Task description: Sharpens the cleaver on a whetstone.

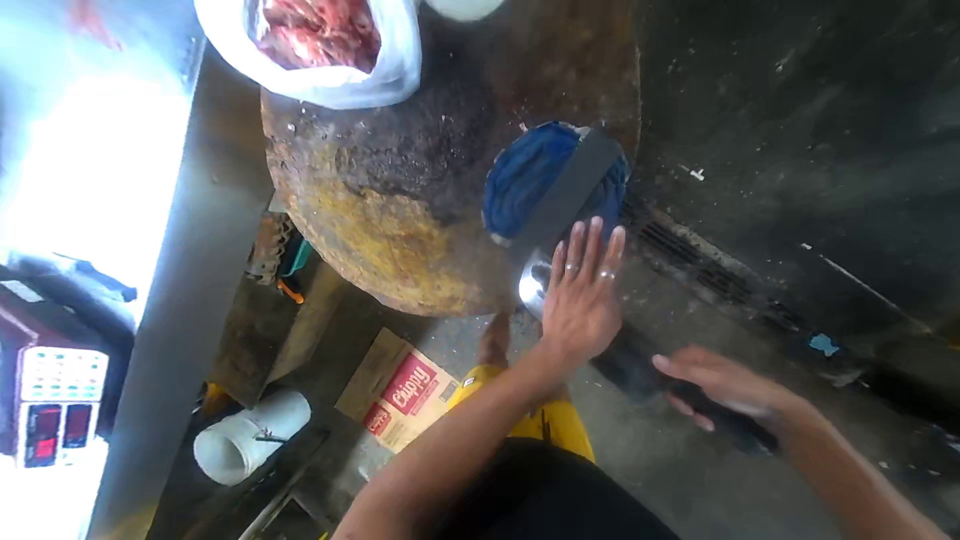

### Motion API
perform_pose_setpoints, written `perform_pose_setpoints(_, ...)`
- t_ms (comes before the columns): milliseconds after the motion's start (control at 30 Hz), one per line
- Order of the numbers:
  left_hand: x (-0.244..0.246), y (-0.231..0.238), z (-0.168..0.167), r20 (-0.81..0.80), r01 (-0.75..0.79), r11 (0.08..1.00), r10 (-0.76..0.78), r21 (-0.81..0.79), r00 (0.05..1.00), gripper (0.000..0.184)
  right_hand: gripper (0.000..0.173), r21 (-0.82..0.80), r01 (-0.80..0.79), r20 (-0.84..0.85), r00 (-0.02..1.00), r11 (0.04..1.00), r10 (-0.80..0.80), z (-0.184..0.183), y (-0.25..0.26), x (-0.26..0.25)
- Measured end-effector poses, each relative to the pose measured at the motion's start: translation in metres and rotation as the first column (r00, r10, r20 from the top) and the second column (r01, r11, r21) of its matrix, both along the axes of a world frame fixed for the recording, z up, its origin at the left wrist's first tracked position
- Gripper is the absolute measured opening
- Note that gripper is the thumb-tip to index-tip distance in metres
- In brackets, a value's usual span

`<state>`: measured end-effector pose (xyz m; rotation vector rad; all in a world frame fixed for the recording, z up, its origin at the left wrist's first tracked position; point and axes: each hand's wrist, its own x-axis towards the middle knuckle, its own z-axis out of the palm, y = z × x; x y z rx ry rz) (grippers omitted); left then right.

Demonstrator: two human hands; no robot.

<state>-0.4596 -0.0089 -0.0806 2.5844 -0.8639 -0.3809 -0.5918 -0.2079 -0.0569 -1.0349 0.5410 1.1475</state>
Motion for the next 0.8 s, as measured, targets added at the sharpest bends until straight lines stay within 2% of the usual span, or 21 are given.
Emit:
perform_pose_setpoints(67,0.021,-0.023,-0.011,0.044,0.032,0.999,-0.031,-0.007,0.999,0.07,0.046,-0.105,0.074,0.041,0.997,0.992,-0.07,0.001,-0.011,0.016)
perform_pose_setpoints(133,0.082,-0.069,-0.021,0.102,0.184,0.98,-0.176,-0.081,0.979,0.069,0.051,-0.146,0.31,0.1,0.949,0.939,-0.297,-0.014,-0.007,0.04)
perform_pose_setpoints(200,0.115,-0.088,-0.025,0.119,0.329,0.936,-0.315,-0.125,0.941,0.07,0.056,-0.128,0.417,0.079,0.909,0.9,-0.41,-0.023,0.008,0.044)
perform_pose_setpoints(267,0.088,-0.061,-0.016,0.092,0.281,0.952,-0.272,-0.119,0.958,0.068,0.05,-0.083,0.278,0.041,0.961,0.957,-0.275,-0.016,0.016,0.025)
perform_pose_setpoints(333,0.027,-0.015,-0.006,0.043,0.1,0.991,-0.097,-0.087,0.994,0.062,0.047,-0.021,0.087,-0.001,0.996,0.996,-0.087,-0.006,0.013,0.003)
perform_pose_setpoints(367,0.012,-0.004,-0.007,0.037,0.037,0.997,-0.035,-0.061,0.999,0.063,0.048,-0.01,0.048,0.006,0.999,0.999,-0.048,-0.007,0.008,0.003)
perform_pose_setpoints(433,0.028,-0.021,-0.014,0.056,0.06,0.997,-0.057,-0.054,0.997,0.062,0.046,-0.091,0.127,0.042,0.991,0.988,-0.124,-0.004,-0.001,0.015)
perform_pose_setpoints(533,0.103,-0.084,-0.023,0.098,0.305,0.943,-0.293,-0.133,0.951,0.062,0.054,-0.145,0.418,0.107,0.908,0.897,-0.406,-0.012,0.008,0.04)
perform_pose_setpoints(567,0.112,-0.091,-0.023,0.099,0.347,0.923,-0.335,-0.165,0.937,0.062,0.055,-0.128,0.439,0.097,0.898,0.889,-0.43,-0.014,0.013,0.039)
perform_pose_setpoints(633,0.084,-0.064,-0.014,0.068,0.258,0.949,-0.249,-0.183,0.966,0.06,0.05,-0.086,0.288,0.038,0.958,0.954,-0.286,-0.004,0.014,0.023)
perform_pose_setpoints(700,0.021,-0.019,0.002,-0.027,0.039,0.994,-0.042,-0.104,0.999,0.06,0.048,-0.016,0.059,-0.033,0.998,0.998,-0.059,0.01,0.004,0.005)
perform_pose_setpoints(733,0.003,-0.008,0.004,-0.051,-0.031,0.998,0.028,-0.057,0.998,0.063,0.049,0.013,0.0,-0.043,0.999,1.0,0.001,0.013,-0.002,0.004)
perform_pose_setpoints(800,0.017,-0.019,0.0,-0.051,-0.009,0.999,0.007,-0.045,0.999,0.065,0.048,-0.027,0.067,-0.051,0.996,0.997,-0.068,0.019,-0.011,0.015)
